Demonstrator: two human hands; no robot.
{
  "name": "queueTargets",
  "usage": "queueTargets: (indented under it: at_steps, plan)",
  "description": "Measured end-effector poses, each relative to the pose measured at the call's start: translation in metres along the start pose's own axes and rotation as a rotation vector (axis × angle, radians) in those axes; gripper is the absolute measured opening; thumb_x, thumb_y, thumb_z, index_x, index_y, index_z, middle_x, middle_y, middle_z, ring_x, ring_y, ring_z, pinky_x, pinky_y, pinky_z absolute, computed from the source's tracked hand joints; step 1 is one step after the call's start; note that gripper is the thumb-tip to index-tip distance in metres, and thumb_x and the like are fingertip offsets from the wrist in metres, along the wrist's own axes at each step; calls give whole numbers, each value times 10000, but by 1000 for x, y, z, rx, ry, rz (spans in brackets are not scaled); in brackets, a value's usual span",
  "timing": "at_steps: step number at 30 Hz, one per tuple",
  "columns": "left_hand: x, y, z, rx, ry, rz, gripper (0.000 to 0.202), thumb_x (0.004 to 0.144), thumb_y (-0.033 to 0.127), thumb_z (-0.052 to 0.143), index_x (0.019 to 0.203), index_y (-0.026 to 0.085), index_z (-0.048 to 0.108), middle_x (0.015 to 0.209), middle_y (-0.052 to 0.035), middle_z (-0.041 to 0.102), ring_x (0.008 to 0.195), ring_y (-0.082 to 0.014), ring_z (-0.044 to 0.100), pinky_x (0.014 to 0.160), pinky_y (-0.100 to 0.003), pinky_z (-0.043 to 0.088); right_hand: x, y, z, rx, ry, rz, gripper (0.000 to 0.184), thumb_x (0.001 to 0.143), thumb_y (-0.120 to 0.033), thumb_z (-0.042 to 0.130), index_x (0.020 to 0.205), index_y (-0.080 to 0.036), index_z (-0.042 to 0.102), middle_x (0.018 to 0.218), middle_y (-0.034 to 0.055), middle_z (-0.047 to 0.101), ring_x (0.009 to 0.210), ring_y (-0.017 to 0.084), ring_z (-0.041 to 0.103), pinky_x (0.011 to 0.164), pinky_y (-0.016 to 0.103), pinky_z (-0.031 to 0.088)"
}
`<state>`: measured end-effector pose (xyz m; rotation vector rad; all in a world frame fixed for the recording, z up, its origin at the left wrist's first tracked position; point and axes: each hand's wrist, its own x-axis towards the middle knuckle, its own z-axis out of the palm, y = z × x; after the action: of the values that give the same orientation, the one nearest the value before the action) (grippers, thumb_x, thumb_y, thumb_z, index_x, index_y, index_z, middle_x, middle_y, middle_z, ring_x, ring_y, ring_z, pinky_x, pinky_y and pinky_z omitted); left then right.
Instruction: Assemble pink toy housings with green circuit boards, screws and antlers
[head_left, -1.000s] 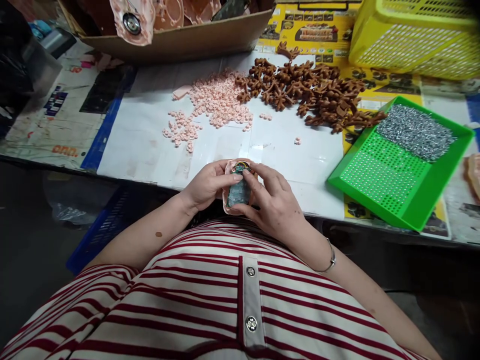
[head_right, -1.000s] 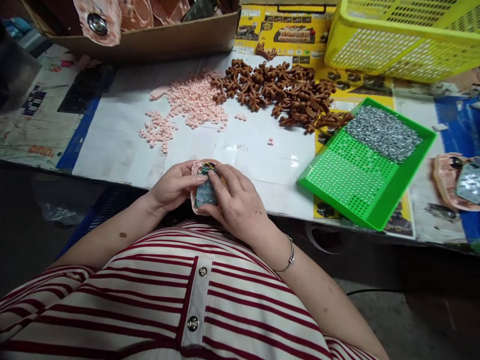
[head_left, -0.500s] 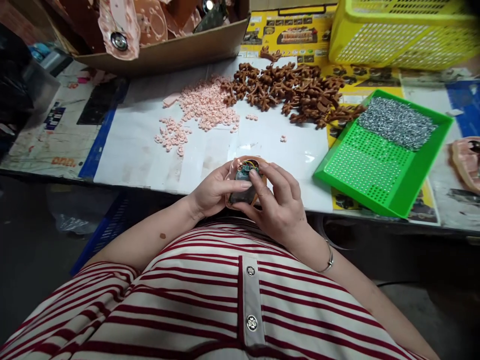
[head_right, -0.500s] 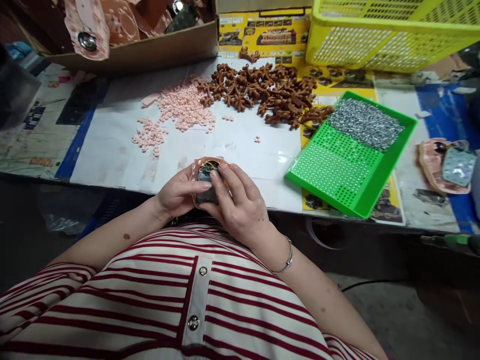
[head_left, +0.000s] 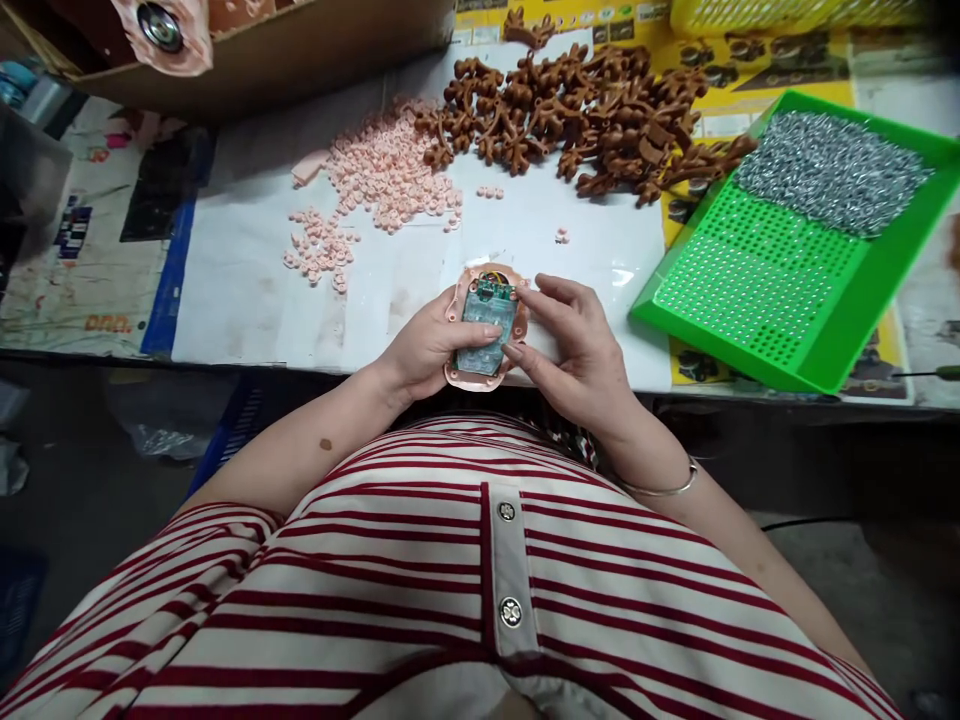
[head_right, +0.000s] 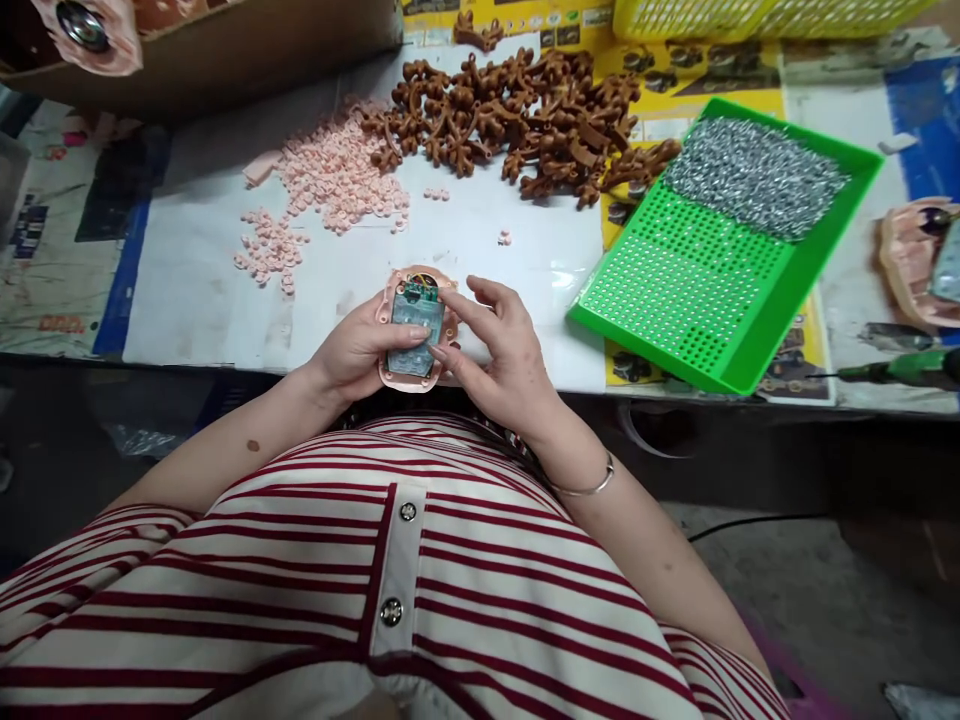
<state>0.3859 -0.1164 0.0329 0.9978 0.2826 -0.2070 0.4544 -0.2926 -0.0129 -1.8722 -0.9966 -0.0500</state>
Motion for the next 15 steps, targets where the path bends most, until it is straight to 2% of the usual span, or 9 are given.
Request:
queueTargets:
  at_steps: [7, 15]
  plan:
    - [3, 1, -5, -46, 14, -33, 582, 656, 161, 809, 1175, 185, 548, 919, -25, 693, 837, -184, 689, 752, -302, 526, 5, -1, 6, 22, -19, 3, 470, 943, -492, 615, 1364, -284, 617, 1288, 116, 606, 1228, 255, 593, 1055, 495, 521]
    - [2, -1, -3, -61, 62, -6, 567, 652, 130, 799, 1164, 161, 559, 890, -19, 697, 811, -163, 679, 743, -286, 541, 4, 0, 8, 36, -17, 20, 470, 925, -471, 640, 1377, -348, 610, 1259, 103, 620, 1200, 278, 603, 1035, 524, 520]
